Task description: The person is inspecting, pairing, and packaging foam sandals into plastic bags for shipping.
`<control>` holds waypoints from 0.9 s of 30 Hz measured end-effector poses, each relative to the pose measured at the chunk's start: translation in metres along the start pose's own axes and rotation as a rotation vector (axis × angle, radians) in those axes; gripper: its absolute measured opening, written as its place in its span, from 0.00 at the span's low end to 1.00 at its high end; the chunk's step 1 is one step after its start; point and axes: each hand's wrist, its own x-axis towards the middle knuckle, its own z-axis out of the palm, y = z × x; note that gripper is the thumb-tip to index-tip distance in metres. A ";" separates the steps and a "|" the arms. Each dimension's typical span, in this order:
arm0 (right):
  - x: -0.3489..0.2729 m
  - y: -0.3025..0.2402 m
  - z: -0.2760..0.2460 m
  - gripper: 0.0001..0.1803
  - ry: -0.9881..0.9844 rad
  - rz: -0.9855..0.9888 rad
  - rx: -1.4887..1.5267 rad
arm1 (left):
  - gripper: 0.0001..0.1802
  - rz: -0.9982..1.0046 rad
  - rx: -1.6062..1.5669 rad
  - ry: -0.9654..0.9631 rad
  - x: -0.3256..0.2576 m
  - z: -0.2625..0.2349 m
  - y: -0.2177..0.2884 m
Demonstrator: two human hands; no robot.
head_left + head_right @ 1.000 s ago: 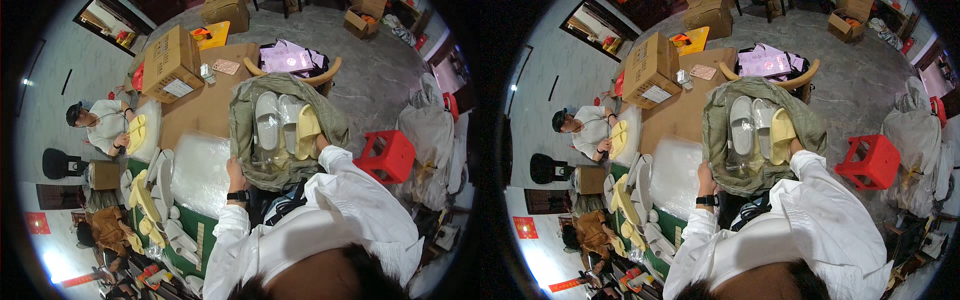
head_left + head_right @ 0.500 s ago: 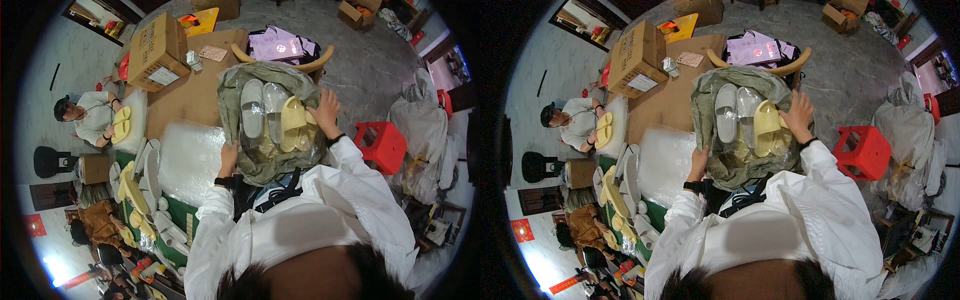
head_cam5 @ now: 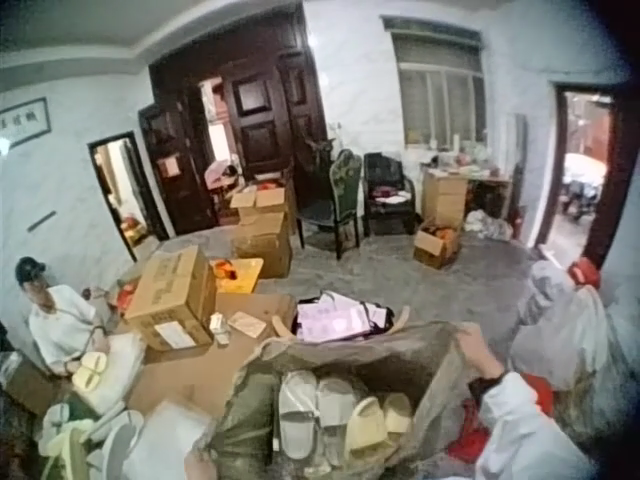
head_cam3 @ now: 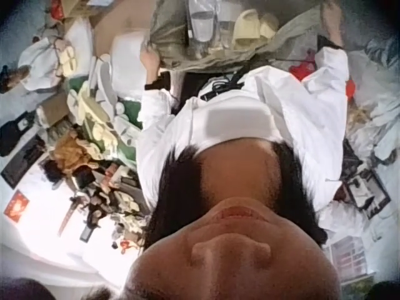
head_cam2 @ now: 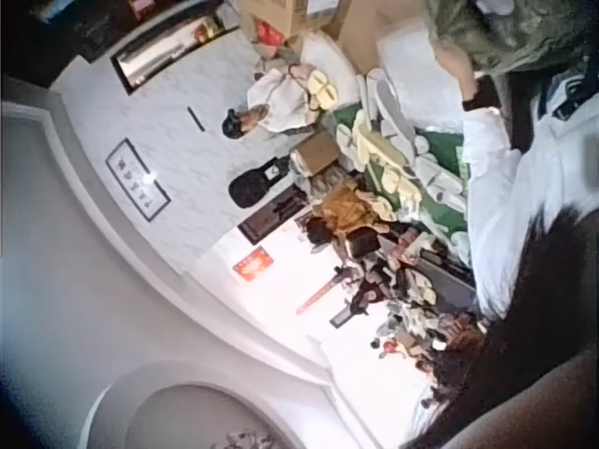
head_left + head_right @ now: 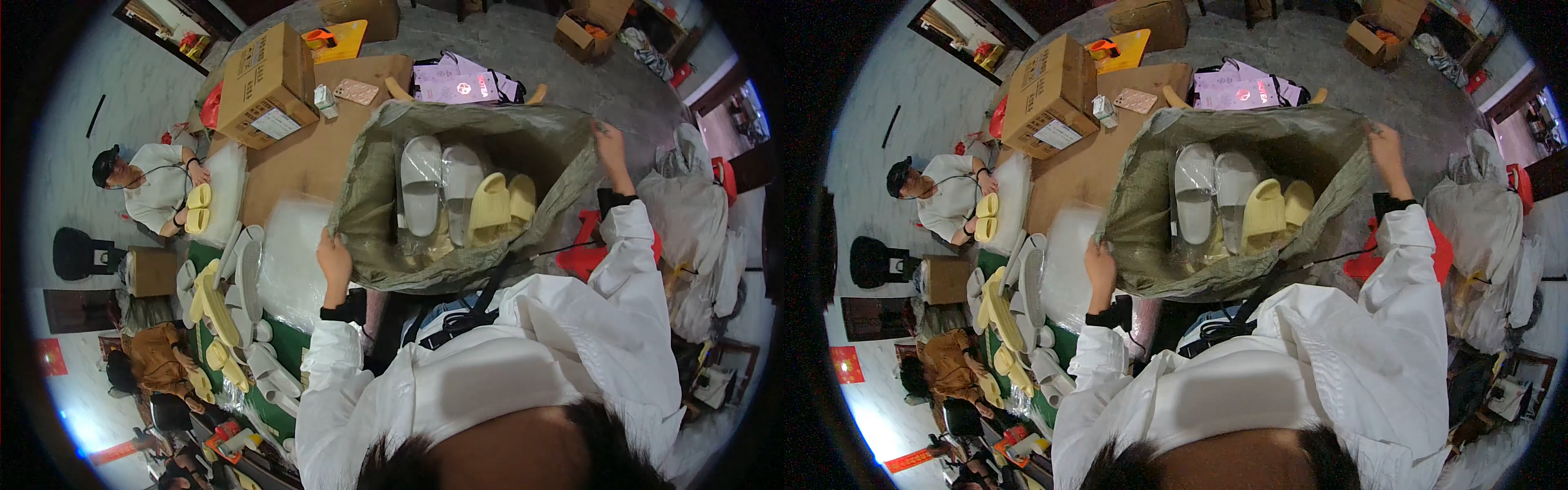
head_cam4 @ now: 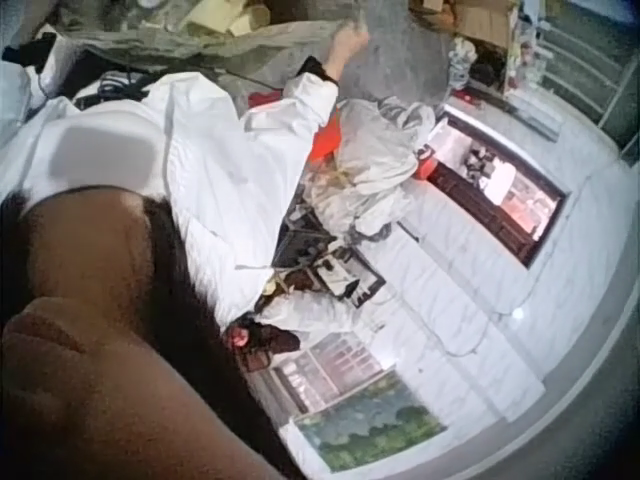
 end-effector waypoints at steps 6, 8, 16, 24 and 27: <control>-0.015 0.036 -0.011 0.24 0.429 0.118 0.291 | 0.12 -0.183 -0.197 0.012 -0.015 -0.031 0.026; -0.019 0.038 0.003 0.25 0.293 0.285 0.250 | 0.12 -0.231 -0.293 0.067 -0.023 -0.017 0.031; -0.044 -0.052 0.055 0.24 -0.143 0.125 0.205 | 0.15 -0.313 -0.491 -0.095 -0.013 0.027 0.047; -0.210 -0.061 0.166 0.24 -0.937 -0.127 -0.053 | 0.17 -0.114 -0.286 -0.268 -0.096 0.131 0.095; -0.237 -0.031 0.174 0.23 -0.874 -0.175 0.334 | 0.17 -0.265 -0.451 -0.352 -0.115 0.133 0.085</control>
